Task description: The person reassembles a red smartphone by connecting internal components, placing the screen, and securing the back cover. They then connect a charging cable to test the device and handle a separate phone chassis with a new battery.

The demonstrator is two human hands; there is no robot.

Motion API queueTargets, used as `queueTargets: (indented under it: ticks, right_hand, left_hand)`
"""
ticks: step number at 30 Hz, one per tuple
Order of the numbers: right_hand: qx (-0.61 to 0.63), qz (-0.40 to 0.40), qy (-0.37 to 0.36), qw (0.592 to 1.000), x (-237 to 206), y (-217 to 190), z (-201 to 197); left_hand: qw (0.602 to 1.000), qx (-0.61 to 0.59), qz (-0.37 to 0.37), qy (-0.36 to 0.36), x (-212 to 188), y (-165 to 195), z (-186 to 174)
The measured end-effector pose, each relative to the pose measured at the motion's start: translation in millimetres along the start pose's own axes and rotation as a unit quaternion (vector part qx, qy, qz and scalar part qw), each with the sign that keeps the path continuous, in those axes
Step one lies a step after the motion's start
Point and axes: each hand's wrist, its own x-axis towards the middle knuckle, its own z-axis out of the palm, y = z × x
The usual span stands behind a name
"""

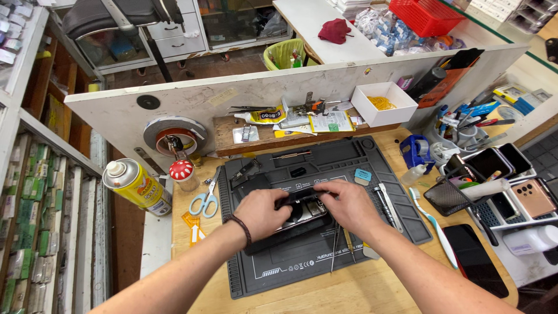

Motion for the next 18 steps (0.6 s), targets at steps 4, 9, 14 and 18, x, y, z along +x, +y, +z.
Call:
queueTargets:
  ticks: [4, 9, 14, 18]
  right_hand:
    - [0.004, -0.044, -0.012, 0.999, -16.1, -2.4, -3.2]
    - [-0.021, -0.026, -0.048, 0.998, -26.0, -4.4, -4.8]
    - [-0.012, 0.006, -0.082, 0.997, -27.2, -5.0, -6.7]
    - [-0.010, -0.030, -0.064, 0.997, -27.4, 0.3, -4.2]
  left_hand:
    - [0.992, 0.074, 0.094, 0.047, -22.1, 5.1, 12.1]
    - [0.987, 0.104, 0.104, 0.060, -32.0, 6.3, 23.6]
    - [0.987, 0.125, 0.096, 0.026, -31.1, 8.7, 19.8]
    - [0.987, 0.142, 0.071, -0.011, -34.2, 17.1, 10.7]
